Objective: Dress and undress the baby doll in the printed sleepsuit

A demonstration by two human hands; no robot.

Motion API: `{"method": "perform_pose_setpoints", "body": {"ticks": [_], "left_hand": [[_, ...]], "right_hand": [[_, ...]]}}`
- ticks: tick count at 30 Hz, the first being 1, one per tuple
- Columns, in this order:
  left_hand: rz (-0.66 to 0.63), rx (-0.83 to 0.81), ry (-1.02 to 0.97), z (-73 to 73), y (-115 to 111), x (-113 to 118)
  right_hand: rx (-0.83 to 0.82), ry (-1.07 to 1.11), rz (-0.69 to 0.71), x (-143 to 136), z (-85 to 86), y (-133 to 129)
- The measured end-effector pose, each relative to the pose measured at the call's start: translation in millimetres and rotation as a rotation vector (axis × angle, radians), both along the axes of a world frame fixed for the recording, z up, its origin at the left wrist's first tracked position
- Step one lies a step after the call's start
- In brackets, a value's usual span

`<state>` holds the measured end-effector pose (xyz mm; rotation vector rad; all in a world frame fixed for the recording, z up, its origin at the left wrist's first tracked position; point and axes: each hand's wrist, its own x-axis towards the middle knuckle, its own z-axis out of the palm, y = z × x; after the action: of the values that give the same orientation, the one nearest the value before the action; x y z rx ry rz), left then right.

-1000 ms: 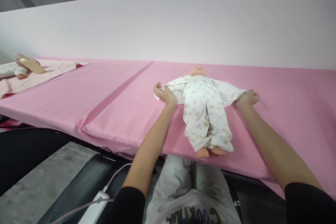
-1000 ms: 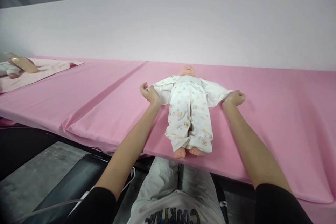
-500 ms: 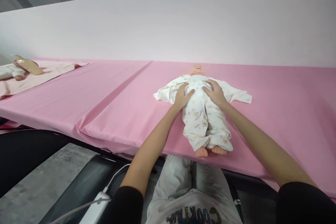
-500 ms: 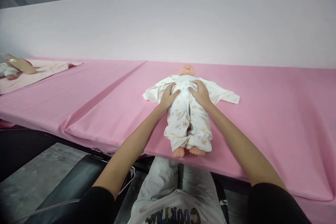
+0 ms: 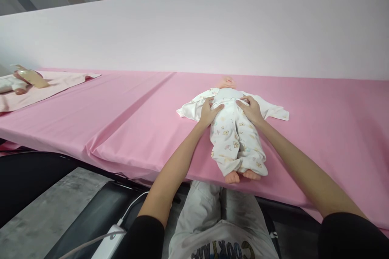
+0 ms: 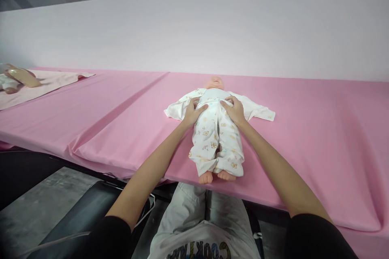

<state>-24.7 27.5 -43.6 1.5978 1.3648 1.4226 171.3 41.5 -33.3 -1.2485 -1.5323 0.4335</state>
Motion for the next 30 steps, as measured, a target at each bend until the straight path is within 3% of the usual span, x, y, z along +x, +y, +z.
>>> {"method": "perform_pose_setpoints", "body": {"ticks": [7, 16, 30], "left_hand": [[-0.012, 0.025, -0.032, 3.1, -4.0, 2.7], [-0.066, 0.055, 0.008, 8.0, -5.0, 3.5], [0.034, 0.260, 0.150, 7.6, -10.1, 7.9]], "right_hand": [[-0.036, -0.015, 0.024, -0.6, 6.3, -5.1], [-0.004, -0.102, 0.001, 1.3, 0.2, -3.0], [0.056, -0.146, -0.087, -3.3, 3.7, -13.2]]}}
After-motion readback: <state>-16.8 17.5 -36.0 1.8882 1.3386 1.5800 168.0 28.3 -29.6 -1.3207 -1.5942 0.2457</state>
